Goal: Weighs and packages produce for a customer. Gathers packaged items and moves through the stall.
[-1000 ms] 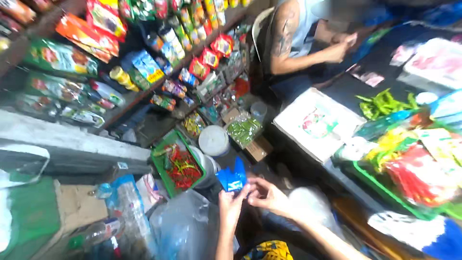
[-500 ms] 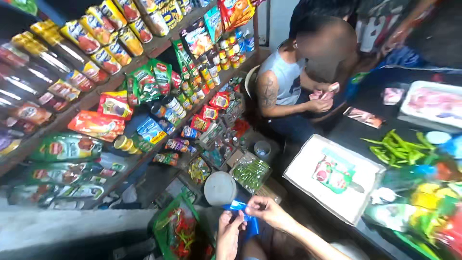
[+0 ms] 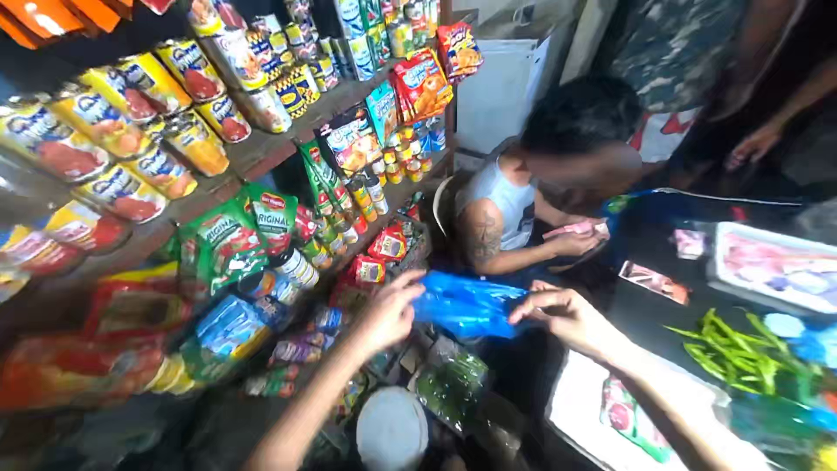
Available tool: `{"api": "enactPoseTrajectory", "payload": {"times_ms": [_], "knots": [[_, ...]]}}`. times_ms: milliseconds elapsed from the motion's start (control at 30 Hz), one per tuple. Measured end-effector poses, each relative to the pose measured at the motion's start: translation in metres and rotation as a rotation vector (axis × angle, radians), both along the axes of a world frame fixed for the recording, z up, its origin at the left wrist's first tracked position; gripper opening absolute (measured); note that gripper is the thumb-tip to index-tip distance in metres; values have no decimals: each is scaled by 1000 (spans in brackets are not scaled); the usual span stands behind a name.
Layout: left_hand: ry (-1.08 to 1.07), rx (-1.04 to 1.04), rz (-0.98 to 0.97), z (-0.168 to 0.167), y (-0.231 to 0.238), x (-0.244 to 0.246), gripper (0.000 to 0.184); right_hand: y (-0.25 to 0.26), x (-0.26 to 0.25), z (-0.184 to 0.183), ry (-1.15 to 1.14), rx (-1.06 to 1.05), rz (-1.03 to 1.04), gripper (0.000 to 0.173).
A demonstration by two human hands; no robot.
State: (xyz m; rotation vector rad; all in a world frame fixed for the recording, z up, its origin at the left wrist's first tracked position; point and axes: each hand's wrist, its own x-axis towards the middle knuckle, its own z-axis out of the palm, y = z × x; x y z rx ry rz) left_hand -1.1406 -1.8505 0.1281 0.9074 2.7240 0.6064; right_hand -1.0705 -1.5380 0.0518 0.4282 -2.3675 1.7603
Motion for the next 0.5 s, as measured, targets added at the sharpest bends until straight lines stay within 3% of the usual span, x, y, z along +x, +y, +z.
{"api": "enactPoseTrajectory", "payload": {"times_ms": [67, 167, 267, 333, 500], "knots": [[97, -165, -7, 36, -3, -80, 37, -11, -49, 40, 12, 203, -6, 19], [438, -252, -7, 72, -25, -209, 34, -30, -137, 106, -62, 314, -91, 31], [629, -417, 35, 87, -57, -327, 43, -34, -250, 150, 131, 585, -190, 21], [571, -427, 154, 87, -67, -367, 52, -28, -336, 168, 164, 725, -242, 22], [449, -412, 311, 84, -57, -372, 65, -36, -501, 218, 126, 613, -470, 44]]}}
